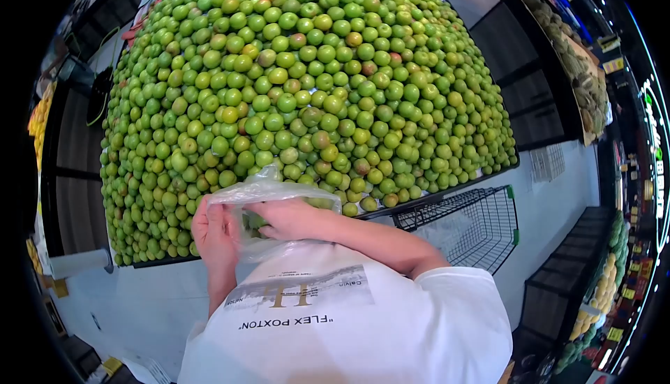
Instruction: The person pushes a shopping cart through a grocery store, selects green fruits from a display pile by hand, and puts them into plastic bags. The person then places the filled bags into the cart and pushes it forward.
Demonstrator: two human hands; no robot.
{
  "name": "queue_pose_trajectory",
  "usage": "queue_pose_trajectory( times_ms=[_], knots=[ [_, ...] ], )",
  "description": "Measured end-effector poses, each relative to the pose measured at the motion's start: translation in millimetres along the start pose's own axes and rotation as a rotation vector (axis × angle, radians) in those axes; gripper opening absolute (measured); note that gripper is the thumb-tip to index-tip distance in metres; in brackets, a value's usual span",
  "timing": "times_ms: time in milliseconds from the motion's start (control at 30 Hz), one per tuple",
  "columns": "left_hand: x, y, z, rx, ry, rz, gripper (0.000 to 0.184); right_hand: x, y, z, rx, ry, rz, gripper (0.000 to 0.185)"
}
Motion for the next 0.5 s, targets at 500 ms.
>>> queue_pose_trajectory(
  times_ms=[500],
  knots=[
    [-6.8, -9.5, -3.1, 0.045, 0.004, 0.077, 0.022, 82.4, -205.0, 39.0, 0.554, -0.035, 1.010, 0.024]
  ],
)
Point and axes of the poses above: each hand's wrist, its own x-axis away from the middle knuckle, its own y-axis out of the palm, z = x × y, the point moved 5 cm from there along -x, towards the middle knuckle, and after that the axes turned 3 degrees about -x, right-handed, at the moved point
